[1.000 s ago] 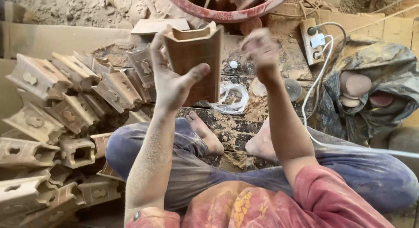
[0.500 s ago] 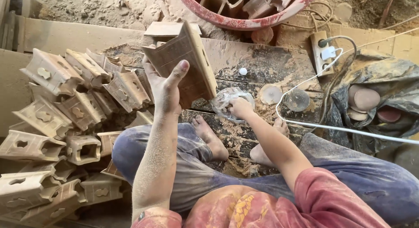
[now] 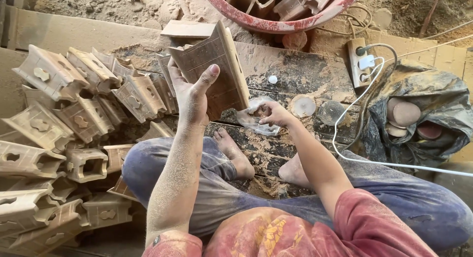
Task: Applying glue to small decorative wooden components and assembling them in a workshop environment.
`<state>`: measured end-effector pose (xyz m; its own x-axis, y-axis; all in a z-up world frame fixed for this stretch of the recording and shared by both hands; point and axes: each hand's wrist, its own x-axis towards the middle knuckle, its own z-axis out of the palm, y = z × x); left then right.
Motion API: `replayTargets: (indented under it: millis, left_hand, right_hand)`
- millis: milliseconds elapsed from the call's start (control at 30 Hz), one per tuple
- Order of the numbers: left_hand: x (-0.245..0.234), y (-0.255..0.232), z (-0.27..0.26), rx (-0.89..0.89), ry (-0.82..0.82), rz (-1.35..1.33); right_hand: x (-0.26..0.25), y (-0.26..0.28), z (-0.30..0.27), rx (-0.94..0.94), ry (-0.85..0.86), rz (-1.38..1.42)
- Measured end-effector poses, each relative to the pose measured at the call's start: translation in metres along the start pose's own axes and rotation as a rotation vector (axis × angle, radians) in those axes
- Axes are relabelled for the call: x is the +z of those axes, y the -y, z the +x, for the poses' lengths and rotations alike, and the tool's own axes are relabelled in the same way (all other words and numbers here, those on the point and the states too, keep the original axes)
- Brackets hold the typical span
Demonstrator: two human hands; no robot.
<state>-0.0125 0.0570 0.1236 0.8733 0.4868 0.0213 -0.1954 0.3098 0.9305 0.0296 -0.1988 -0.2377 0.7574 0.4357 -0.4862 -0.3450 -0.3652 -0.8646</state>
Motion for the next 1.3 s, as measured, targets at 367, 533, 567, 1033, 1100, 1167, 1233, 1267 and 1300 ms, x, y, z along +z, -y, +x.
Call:
replayTargets:
  millis: [367,533,567,1033,1100,1167,1233,1267,1300]
  left_hand:
    - [0.003,-0.003,-0.001,-0.031,0.024,-0.017]
    - [0.003,0.0,-0.001,-0.041,0.021,-0.007]
    - [0.003,0.0,-0.001,-0.042,0.024,-0.014]
    - [0.005,0.0,-0.002,-0.061,0.032,-0.02]
    - [0.007,0.001,-0.005,-0.018,0.025,0.001]
    - [0.002,0.013,-0.001,-0.032,0.004,-0.016]
    - [0.001,0.02,-0.001,-0.056,-0.004,-0.033]
    - [0.004,0.02,0.0,-0.056,-0.004,-0.026]
    - [0.006,0.019,0.0,-0.055,-0.004,-0.019]
  right_hand:
    - [0.013,0.029,-0.044,0.01,-0.078,0.311]
    - [0.017,0.04,-0.048,0.029,-0.102,0.342]
    - [0.017,0.037,-0.048,0.031,-0.115,0.333]
    - [-0.022,0.12,-0.048,-0.188,-0.133,0.278]
    - [-0.028,0.173,-0.059,-0.513,-0.235,0.202]
    - [-0.028,0.224,-0.089,-0.656,-0.288,0.236]
    - [-0.023,0.261,-0.123,-0.791,-0.355,0.274]
    - [-0.019,0.277,-0.138,-0.846,-0.356,0.305]
    - [-0.015,0.292,-0.153,-0.9,-0.357,0.336]
